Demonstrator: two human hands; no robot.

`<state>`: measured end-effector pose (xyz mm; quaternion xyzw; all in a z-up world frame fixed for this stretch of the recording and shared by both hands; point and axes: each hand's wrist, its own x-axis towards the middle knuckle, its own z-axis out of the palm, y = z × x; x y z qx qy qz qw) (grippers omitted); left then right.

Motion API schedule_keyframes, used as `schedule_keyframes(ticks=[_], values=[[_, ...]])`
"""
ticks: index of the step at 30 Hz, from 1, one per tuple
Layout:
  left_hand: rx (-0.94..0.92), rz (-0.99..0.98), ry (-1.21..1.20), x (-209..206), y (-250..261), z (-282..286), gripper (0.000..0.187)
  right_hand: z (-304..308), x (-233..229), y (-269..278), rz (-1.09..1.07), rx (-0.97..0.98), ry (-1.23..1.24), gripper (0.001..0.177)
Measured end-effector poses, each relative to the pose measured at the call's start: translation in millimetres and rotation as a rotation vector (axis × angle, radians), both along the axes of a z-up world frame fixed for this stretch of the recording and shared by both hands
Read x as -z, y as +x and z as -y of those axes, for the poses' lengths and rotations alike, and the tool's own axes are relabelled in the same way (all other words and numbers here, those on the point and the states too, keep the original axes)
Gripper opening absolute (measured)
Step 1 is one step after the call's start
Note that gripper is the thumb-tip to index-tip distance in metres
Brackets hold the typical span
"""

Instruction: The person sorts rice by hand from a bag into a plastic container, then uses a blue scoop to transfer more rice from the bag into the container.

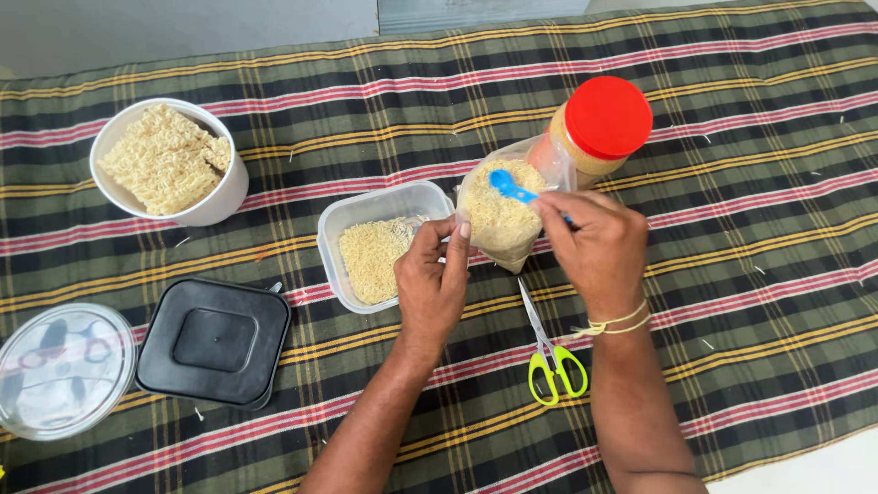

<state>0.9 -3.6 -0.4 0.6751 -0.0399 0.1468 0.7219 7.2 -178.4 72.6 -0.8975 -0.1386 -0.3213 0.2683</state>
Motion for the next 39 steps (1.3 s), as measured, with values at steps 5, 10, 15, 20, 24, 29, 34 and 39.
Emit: schedule_keyframes(ticks=[5,10,15,20,24,29,34,39], values=[[0.025,-0.017,0.020,1.5,1.7,-0.2,0.020,-10.9,6.8,3.9,-0.339,0.005,0.371,0.014],[0.019,0.016,0.046,0.9,0.7,-0.6,0.020,-8.9,15.6,11.0,-0.439,0.010,0.624,0.016],[0.015,-0.032,0.078,-2.2,0.9,-1.1,0.021,-1.8,19.6,17.5,-0.447,-0.019,0.764,0.014],[0.035,-0.049,0.059,-4.1,0.5,-2.5,0.022,8.6,18.4,17.7,-0.422,-0.042,0.881,0.012],[0.034,-0.084,0.083,-2.1,1.5,-2.7,0.024,16.1,16.5,17.3,-0.387,-0.045,0.924,0.012],[0.032,-0.055,0.073,-0.6,0.9,-2.5,0.024,25.3,11.3,13.5,-0.384,-0.052,0.987,0.013],[0.038,-0.086,0.076,-1.3,1.8,-2.3,0.025,28.4,5.2,10.7,-0.360,-0.094,1.051,0.012],[-0.015,0.031,0.122,0.4,0.5,-1.8,0.022,16.5,-5.4,2.8,-0.329,-0.123,1.101,0.012]])
